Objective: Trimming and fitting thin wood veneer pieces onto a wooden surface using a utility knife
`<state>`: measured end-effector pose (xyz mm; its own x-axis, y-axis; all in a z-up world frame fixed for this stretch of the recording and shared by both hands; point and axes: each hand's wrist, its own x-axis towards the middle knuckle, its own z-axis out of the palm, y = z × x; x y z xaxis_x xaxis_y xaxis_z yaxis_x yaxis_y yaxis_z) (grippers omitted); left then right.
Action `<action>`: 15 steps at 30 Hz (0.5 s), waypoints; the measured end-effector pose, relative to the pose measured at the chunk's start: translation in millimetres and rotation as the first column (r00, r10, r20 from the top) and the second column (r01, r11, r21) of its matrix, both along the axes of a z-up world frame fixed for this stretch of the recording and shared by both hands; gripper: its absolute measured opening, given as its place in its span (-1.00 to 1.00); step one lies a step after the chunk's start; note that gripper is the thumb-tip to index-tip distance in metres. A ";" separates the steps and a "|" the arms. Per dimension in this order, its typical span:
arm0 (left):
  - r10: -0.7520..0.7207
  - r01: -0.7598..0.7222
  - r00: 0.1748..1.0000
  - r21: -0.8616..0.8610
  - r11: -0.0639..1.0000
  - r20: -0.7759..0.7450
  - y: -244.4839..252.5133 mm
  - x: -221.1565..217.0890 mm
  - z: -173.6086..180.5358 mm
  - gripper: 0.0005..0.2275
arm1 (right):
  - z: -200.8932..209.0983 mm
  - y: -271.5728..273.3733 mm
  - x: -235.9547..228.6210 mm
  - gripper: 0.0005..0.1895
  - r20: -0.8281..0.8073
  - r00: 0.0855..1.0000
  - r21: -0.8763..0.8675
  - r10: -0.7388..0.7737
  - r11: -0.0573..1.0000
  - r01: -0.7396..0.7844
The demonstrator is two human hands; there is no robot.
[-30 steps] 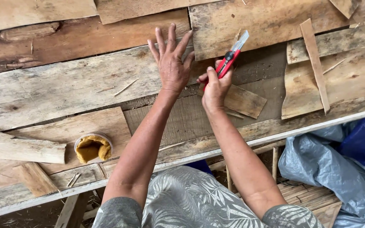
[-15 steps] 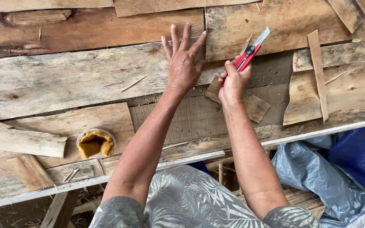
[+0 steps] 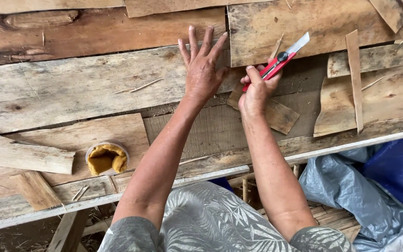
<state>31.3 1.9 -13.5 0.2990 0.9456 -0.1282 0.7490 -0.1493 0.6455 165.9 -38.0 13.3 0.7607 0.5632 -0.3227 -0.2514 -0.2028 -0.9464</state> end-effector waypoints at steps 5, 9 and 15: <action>0.025 -0.028 0.997 0.041 0.999 0.069 0.9 0.9 3.4 -0.34 | 18.2 3.6 -23.6 -0.39 -0.051 0.990 0.048 -0.129 0.990 0.132; -0.031 0.030 0.999 0.044 0.999 0.028 -0.4 3.7 4.4 -0.47 | 15.5 -1.3 -28.9 -0.37 -0.152 0.980 0.088 -0.124 0.986 0.139; 0.007 -0.018 0.998 0.174 0.985 0.063 -4.7 6.4 -1.2 -0.70 | 3.8 -8.4 -5.8 -0.66 -0.403 0.914 0.085 -0.057 0.991 0.099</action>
<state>37.7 -2.9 -14.7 0.2891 0.9556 0.0575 0.7109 -0.2545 0.6556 160.1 -46.5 17.2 0.6236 0.5531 -0.5524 -0.6231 -0.0750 -0.7785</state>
